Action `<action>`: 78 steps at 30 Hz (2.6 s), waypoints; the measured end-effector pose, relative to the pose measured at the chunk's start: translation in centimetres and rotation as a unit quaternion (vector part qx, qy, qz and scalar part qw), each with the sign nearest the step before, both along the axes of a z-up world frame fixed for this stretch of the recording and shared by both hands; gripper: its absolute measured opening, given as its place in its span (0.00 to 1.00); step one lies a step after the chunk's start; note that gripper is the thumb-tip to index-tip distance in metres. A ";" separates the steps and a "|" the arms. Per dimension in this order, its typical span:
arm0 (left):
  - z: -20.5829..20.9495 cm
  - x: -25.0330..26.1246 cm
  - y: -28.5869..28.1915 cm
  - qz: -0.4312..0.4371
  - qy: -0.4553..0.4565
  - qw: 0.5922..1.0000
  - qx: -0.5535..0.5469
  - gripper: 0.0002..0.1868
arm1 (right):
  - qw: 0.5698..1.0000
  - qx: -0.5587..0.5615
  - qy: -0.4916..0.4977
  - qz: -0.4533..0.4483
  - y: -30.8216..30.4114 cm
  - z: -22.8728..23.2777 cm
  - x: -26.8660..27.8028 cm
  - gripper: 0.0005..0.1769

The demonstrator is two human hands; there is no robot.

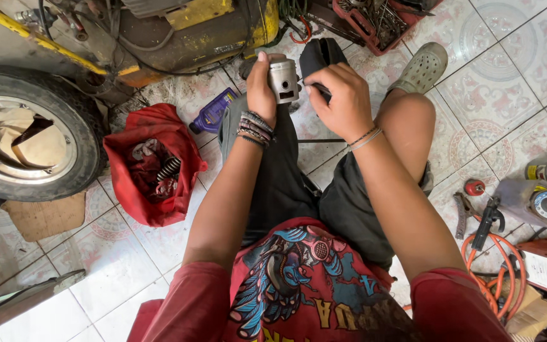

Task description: The person sits on the floor and uses a small metal file to smooth the edges of a cylindrical metal part. They repeatedly file the part, rotate it, and inspect the surface before continuing the filing process.

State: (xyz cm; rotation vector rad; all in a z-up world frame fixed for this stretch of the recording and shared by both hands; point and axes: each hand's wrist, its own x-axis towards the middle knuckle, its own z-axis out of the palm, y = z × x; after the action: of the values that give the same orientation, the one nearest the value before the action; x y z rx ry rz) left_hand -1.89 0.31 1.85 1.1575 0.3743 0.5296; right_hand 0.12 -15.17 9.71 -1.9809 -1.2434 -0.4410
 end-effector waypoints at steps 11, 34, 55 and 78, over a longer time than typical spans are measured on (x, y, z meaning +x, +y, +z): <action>1.0 -1.8 -0.5 -0.021 -0.043 0.998 0.047 0.26 | 0.995 -0.016 -0.098 0.004 0.6 0.9 -2.5 0.04; 3.8 -4.2 -0.8 -0.077 -0.074 0.994 0.025 0.27 | 0.995 -0.001 -0.102 0.008 -0.6 1.6 -4.5 0.11; 4.2 -5.2 -2.0 -0.023 -0.089 0.995 0.040 0.17 | 0.981 0.068 -0.179 -0.028 0.1 -0.1 -6.1 0.06; 8.2 6.7 -0.7 -0.119 -0.043 0.988 0.091 0.21 | 0.977 0.101 -0.190 0.007 0.1 4.0 7.8 0.06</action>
State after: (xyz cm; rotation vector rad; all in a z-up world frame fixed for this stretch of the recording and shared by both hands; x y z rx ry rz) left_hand 4.82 -0.42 10.06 1.3308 0.1111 0.4089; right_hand 7.93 -15.04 13.72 -1.7638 -1.3795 -0.9342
